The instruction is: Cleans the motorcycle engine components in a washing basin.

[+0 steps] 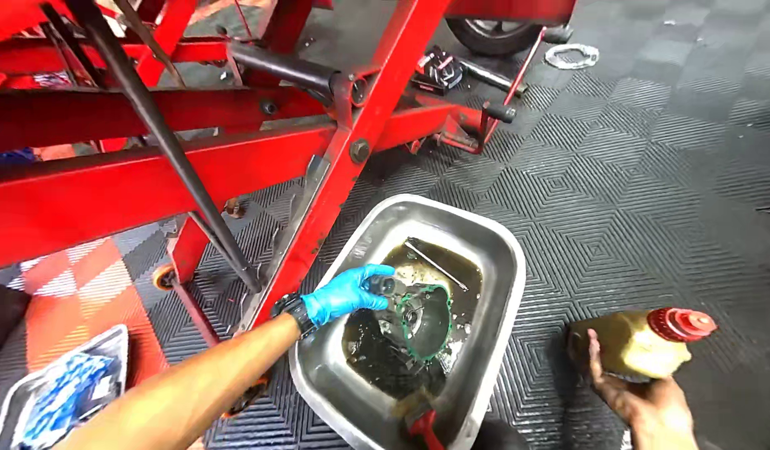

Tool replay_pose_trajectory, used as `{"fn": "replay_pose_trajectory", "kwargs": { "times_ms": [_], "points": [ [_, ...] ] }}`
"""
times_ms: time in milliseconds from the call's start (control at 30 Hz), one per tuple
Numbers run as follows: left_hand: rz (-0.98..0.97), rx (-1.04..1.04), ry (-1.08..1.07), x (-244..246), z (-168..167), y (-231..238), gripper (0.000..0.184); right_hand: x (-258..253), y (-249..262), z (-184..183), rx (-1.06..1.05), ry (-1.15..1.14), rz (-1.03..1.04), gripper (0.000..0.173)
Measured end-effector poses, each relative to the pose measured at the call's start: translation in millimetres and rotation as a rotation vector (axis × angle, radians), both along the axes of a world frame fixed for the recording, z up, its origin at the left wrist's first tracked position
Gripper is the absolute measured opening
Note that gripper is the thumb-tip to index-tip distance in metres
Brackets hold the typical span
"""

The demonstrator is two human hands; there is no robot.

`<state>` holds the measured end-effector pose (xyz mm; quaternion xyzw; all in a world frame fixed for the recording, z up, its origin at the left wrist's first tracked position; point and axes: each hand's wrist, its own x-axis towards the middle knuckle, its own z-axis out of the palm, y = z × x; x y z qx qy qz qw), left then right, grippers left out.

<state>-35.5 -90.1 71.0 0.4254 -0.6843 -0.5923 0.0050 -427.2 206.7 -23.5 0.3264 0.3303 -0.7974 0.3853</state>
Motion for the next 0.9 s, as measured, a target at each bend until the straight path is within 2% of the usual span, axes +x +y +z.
{"fn": "replay_pose_trajectory", "kwargs": {
  "times_ms": [67, 200, 333, 433, 500, 633, 700, 767, 800, 900],
  "points": [
    [-0.018, 0.009, -0.004, -20.2, 12.0, 1.0, 0.053, 0.1, -8.8, 2.0, 0.029, -0.006, 0.01, 0.054],
    [-0.162, -0.046, -0.1, -54.9, 24.4, 3.0, 0.049, 13.4, -38.0, 21.6, 0.08, 0.152, 0.02, 0.049],
    [-0.305, -0.162, -0.175, -79.6, 36.3, -5.7, 0.035, 29.2, -60.6, 68.0, -0.033, 0.332, 0.03, 0.042],
    [-0.273, -0.172, -0.17, -92.0, 43.9, -18.6, 0.03, 39.7, -78.9, 102.0, -0.102, 0.591, 0.074, 0.023],
    [-0.169, -0.145, -0.139, -97.7, 38.5, -25.6, 0.028, 51.4, -92.0, 127.6, -0.096, 0.798, 0.113, 0.033],
    [0.043, -0.061, -0.057, -107.1, 18.6, -34.7, 0.026, 84.0, -122.7, 182.5, -0.26, 1.274, 0.203, 0.081],
    [0.117, 0.008, -0.037, -108.8, 17.4, -34.6, 0.028, 99.6, -139.1, 209.9, -0.361, 1.459, 0.249, 0.095],
    [0.179, 0.062, 0.016, -105.0, 16.8, -34.7, 0.028, 114.3, -152.9, 237.4, -0.399, 1.662, 0.311, 0.099],
    [0.197, 0.076, 0.05, -100.9, 16.3, -34.2, 0.029, 120.6, -159.0, 249.1, -0.398, 1.762, 0.334, 0.096],
    [0.231, 0.07, 0.097, -86.5, 10.5, -35.7, 0.044, 136.0, -171.4, 273.7, -0.355, 1.982, 0.401, 0.092]
  ]
}}
